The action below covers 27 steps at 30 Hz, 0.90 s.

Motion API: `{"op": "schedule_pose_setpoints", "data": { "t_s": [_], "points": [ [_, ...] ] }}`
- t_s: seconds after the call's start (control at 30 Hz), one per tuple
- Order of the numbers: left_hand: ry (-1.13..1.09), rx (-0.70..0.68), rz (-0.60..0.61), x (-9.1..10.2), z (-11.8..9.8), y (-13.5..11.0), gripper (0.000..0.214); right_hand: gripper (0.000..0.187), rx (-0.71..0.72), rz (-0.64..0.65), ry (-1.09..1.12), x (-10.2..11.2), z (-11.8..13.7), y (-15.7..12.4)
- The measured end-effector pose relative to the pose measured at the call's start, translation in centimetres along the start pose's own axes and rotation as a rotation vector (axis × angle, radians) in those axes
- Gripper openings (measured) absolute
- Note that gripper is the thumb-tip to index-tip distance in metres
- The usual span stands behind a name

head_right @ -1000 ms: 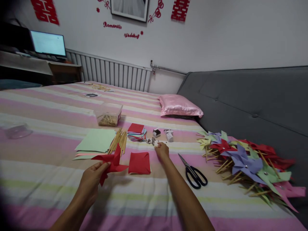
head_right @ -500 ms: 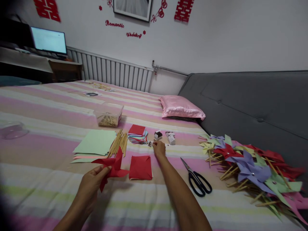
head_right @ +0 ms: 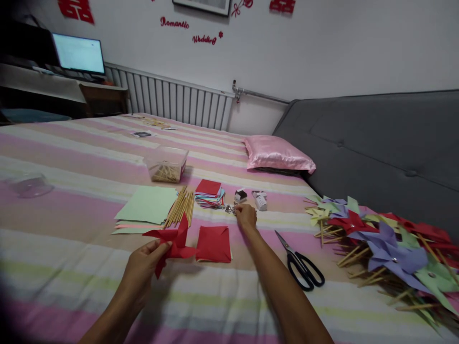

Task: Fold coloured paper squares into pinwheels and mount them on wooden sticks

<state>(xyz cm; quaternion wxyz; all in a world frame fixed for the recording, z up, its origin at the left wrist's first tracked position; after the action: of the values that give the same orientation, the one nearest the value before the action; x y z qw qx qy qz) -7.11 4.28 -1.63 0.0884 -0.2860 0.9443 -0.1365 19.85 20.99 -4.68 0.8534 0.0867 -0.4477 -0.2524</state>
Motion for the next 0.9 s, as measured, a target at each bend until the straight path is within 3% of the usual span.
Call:
{"op": "schedule_pose_setpoints", "data": {
  "t_s": [0.23,0.33,0.5,0.9],
  "points": [
    [-0.025,-0.012,0.007,-0.2,-0.1,0.0,0.020,0.021,-0.006,0.008,0.083,3.0,0.0,-0.2],
    [-0.028,-0.024,0.006,0.0,-0.1,-0.1,0.021,0.015,-0.036,0.078,0.084,4.5,-0.5,-1.7],
    [-0.015,-0.048,0.007,0.2,-0.1,-0.3,0.022,0.028,-0.143,0.194,0.132,6.3,-1.7,-5.2],
    [-0.015,-0.057,0.008,0.0,-0.4,-1.0,0.020,0.005,-0.440,0.369,0.543,5.9,-2.3,-8.6]
  ]
}}
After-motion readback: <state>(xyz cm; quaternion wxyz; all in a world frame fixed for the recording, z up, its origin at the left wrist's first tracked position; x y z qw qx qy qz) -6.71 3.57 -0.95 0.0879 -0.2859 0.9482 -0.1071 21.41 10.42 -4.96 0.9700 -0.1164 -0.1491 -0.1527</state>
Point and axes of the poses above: each hand's wrist, its own y-axis towards the middle knuckle, its own x-axis out of the back of the hand, z = x × y, the point moved 4 cm from there along y, towards the middle knuckle, and after that the axes turned 13 degrees about -z, right-handed, at the moved point
